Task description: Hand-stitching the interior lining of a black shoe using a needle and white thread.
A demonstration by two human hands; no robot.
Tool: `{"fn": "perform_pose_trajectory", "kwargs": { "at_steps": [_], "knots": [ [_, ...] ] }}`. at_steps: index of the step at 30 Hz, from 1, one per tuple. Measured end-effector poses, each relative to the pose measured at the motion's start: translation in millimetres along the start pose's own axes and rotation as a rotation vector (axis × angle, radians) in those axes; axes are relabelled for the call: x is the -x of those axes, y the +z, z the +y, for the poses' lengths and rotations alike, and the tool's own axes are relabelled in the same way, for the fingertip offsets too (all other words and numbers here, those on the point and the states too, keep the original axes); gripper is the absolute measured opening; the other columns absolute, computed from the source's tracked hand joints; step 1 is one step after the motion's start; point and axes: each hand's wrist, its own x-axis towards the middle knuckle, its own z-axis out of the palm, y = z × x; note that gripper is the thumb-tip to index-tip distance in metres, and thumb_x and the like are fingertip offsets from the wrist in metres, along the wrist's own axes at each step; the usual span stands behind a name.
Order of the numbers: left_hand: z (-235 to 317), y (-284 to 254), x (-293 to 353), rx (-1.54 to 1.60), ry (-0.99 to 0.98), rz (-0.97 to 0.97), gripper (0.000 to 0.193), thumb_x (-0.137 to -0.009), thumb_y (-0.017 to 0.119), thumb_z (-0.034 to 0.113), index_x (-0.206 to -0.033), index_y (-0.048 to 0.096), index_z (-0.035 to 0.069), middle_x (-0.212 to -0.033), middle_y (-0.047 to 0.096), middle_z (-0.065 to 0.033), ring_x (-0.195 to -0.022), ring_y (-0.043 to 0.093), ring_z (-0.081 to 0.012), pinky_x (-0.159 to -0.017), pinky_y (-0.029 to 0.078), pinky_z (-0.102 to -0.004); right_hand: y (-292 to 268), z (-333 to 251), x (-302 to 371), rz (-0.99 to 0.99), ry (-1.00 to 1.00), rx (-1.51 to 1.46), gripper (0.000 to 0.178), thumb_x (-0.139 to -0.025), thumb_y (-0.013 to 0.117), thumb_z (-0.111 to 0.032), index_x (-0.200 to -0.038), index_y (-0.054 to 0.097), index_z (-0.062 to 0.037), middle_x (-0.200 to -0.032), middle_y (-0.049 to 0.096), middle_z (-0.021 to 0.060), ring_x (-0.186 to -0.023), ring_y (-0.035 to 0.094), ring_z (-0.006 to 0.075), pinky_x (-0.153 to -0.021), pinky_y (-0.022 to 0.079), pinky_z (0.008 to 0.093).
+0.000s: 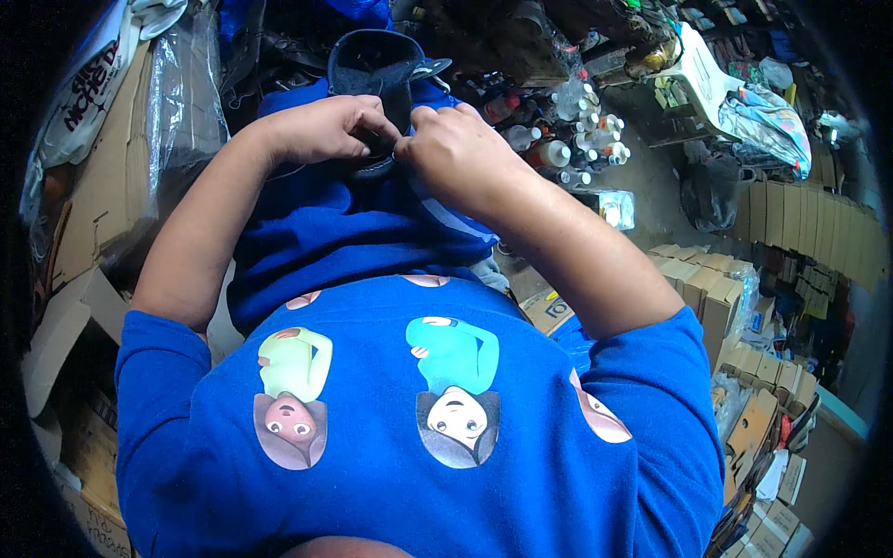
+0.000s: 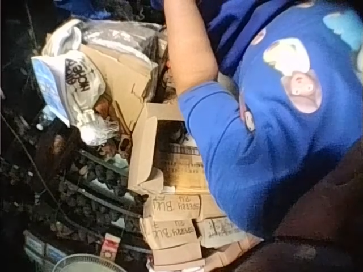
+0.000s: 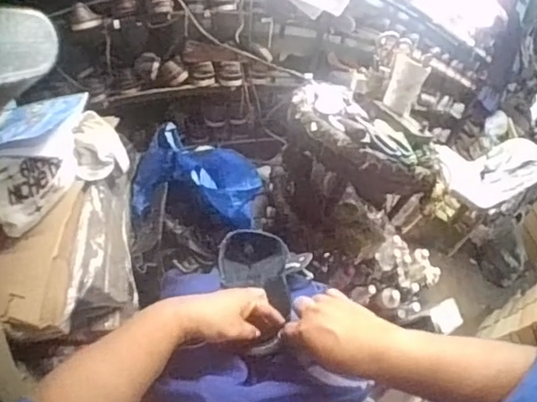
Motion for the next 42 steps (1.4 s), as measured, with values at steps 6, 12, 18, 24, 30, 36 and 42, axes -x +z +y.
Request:
{"fn": "perform_pose_trajectory", "kwargs": {
  "at_steps": [6, 12, 18, 24, 30, 36, 42],
  "knots": [
    [-11, 4, -12, 0.101, -0.031, 0.173, 0.026, -0.073, 0.062, -0.008, -0.096, 0.069, 0.004, -0.092, 0.065, -0.0078, -0.087, 0.063, -0.0187, -0.080, 0.051, -0.0295, 18, 16, -11, -0.036, 0.071, -0.127, 0.022, -0.076, 0.062, -0.012, -0.096, 0.071, -0.0149, -0.093, 0.060, 0.0159, -0.088, 0.062, 0.0340, -0.077, 0.050, 0.0410],
    [-16, 12, -15, 0.004, 0.036, 0.330, 0.019, -0.073, 0.066, -0.004, -0.091, 0.068, 0.003, -0.089, 0.065, -0.0093, -0.085, 0.064, -0.0214, -0.078, 0.051, -0.0299, 39, 24, -18, 0.099, 0.147, -0.378, 0.026, -0.074, 0.068, -0.007, -0.099, 0.071, -0.0131, -0.083, 0.064, 0.0118, -0.081, 0.065, 0.0269, -0.074, 0.050, 0.0342],
    [5, 45, 32, -0.416, 0.026, 0.772, 0.032, -0.073, 0.071, 0.004, -0.104, 0.061, 0.005, -0.087, 0.061, -0.0132, -0.081, 0.062, -0.0264, -0.075, 0.050, -0.0333, 34, 55, 13, -0.016, 0.441, -1.120, 0.026, -0.085, 0.067, -0.027, -0.087, 0.069, -0.0019, -0.078, 0.063, -0.0008, -0.075, 0.058, 0.0094, -0.071, 0.048, 0.0258],
    [5, 22, 86, -0.355, -0.126, 0.622, 0.028, -0.080, 0.067, 0.010, -0.106, 0.063, 0.003, -0.085, 0.063, -0.0130, -0.077, 0.061, -0.0246, -0.074, 0.050, -0.0332, 14, 101, 73, 0.331, 0.219, -2.044, 0.028, -0.091, 0.058, -0.027, -0.109, 0.061, -0.0047, -0.097, 0.063, 0.0048, -0.089, 0.060, 0.0148, -0.084, 0.049, 0.0344],
    [3, 4, 47, 0.876, -0.050, 0.942, 0.032, -0.100, 0.044, 0.029, -0.102, 0.064, 0.004, -0.083, 0.063, -0.0055, -0.081, 0.063, -0.0224, -0.082, 0.047, -0.0352, 41, 69, 52, 0.072, 0.550, -0.825, 0.036, -0.089, 0.061, -0.038, -0.097, 0.068, -0.0037, -0.089, 0.068, 0.0126, -0.081, 0.065, 0.0249, -0.077, 0.049, 0.0340],
    [-17, 0, 44, 1.544, 0.066, 0.826, 0.042, -0.102, 0.037, 0.034, -0.066, 0.035, 0.013, -0.053, 0.024, 0.0027, -0.047, 0.024, -0.0100, -0.061, 0.034, -0.0279, 52, 52, 56, 0.061, 0.371, -0.327, 0.041, -0.088, 0.058, -0.039, -0.066, 0.058, -0.0043, -0.061, 0.057, 0.0151, -0.065, 0.057, 0.0358, -0.065, 0.044, 0.0445],
    [-27, -12, 47, 1.475, -0.053, 0.836, 0.042, -0.101, 0.039, 0.034, -0.064, 0.037, 0.014, -0.052, 0.025, 0.0035, -0.045, 0.023, -0.0094, -0.060, 0.034, -0.0280, 59, 56, 75, 0.262, 0.192, -0.037, 0.036, -0.088, 0.059, -0.033, -0.062, 0.052, -0.0098, -0.060, 0.055, 0.0079, -0.061, 0.056, 0.0277, -0.066, 0.038, 0.0364]
  ]
}}
